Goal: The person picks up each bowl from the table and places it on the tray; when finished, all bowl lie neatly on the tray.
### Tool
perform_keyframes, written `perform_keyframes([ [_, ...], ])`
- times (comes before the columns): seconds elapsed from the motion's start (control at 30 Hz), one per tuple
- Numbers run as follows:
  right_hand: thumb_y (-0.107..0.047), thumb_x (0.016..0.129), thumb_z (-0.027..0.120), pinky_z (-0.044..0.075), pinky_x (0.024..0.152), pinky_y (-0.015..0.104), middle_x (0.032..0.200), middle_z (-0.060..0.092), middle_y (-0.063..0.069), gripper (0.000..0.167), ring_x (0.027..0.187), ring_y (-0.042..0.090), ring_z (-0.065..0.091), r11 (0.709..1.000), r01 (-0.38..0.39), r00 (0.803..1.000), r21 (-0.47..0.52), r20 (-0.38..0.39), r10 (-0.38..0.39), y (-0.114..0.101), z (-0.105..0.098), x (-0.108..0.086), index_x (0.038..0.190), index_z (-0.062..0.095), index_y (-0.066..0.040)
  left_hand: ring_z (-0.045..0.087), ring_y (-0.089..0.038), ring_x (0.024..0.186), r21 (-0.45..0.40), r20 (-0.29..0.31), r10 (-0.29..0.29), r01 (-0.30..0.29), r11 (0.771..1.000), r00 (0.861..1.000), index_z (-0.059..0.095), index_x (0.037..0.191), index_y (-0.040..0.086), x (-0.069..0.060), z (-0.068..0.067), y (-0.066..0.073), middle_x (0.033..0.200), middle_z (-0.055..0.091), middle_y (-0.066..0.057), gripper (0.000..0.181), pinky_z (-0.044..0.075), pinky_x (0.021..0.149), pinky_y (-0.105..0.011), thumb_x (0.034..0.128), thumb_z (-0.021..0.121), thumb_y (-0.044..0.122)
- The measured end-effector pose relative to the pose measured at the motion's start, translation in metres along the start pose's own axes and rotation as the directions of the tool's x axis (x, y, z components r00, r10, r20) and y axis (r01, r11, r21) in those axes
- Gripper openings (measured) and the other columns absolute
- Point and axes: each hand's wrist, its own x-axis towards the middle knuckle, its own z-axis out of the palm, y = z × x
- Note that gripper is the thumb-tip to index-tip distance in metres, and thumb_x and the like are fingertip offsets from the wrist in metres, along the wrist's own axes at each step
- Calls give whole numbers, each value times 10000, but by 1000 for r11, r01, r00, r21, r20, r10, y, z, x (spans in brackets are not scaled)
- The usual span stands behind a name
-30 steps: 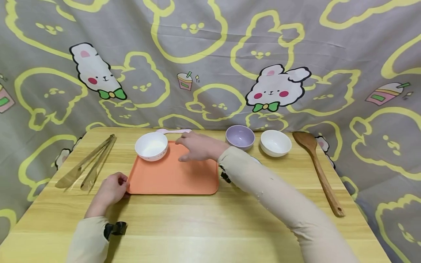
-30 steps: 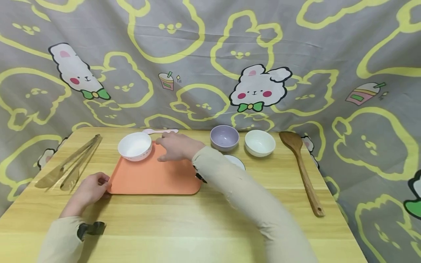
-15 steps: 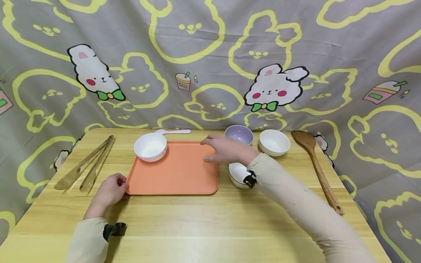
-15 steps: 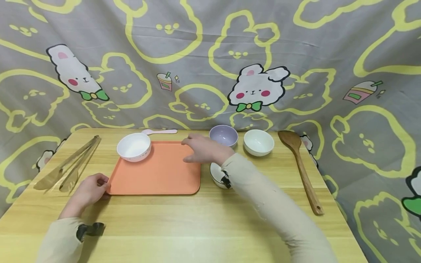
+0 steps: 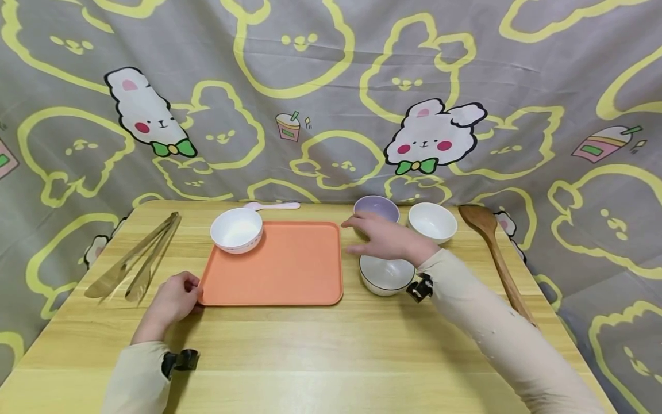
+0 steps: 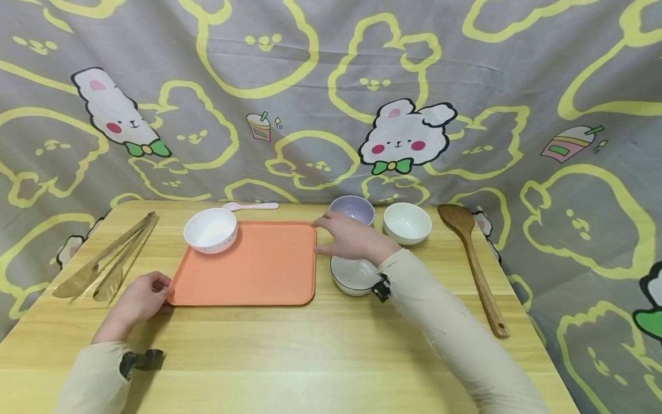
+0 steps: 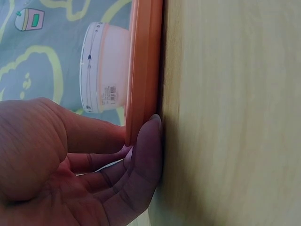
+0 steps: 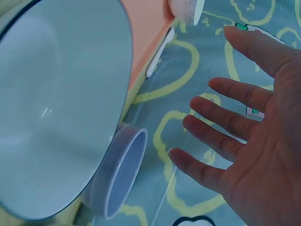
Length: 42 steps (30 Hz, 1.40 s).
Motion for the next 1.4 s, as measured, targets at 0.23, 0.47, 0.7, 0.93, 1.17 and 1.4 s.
perform_keyframes([
  [0.23,-327,913,703,351,1078,422,1335,505,134,573,1262,272,434,1000,3,999,6,-37,-3,14,0,-18,1363,543,-10,667,-215,619,-12,3,14,-14,1000,1000,516,1024,-114,0,-1,0,822,570,-169,116,561,551,-334,952,501,-24],
  [0.47,-386,892,717,323,1097,468,1402,447,151,653,1312,306,386,997,-78,996,22,-30,78,20,3,-36,1407,517,-37,666,-215,617,-13,1,20,-20,1000,1000,517,1020,-114,-1,-1,1,821,568,-169,111,560,548,-331,952,500,-28],
  [0.7,-422,871,732,332,1085,498,1385,465,157,677,1290,349,417,997,-81,995,-10,-53,80,28,8,-50,1402,528,-55,661,-206,617,5,-1,18,-18,1000,1000,514,1021,-113,-1,0,0,825,571,-172,115,556,553,-330,959,503,-17],
  [0.93,-489,823,763,322,1083,530,1449,418,177,813,1315,381,387,997,-80,994,-3,-69,79,33,20,-61,1435,479,-36,667,-209,626,0,8,17,-17,1000,1000,509,1032,-112,-1,0,0,828,574,-173,118,561,565,-335,966,499,-14],
  [1.17,-516,736,825,294,1090,568,1541,271,193,978,1381,411,262,994,-98,993,40,-59,101,35,35,-69,1484,407,-45,667,-211,626,3,9,16,-17,1000,1000,507,1037,-114,-1,0,1,837,566,-178,122,564,563,-335,962,501,-18],
  [1.4,-563,684,838,208,1113,614,1586,155,194,1103,1435,435,109,994,-107,993,11,-47,107,34,43,-73,1536,319,-94,660,-202,621,-1,6,12,-12,1000,1000,505,1025,-109,-1,0,1,832,561,-175,111,563,551,-327,962,501,-18],
])
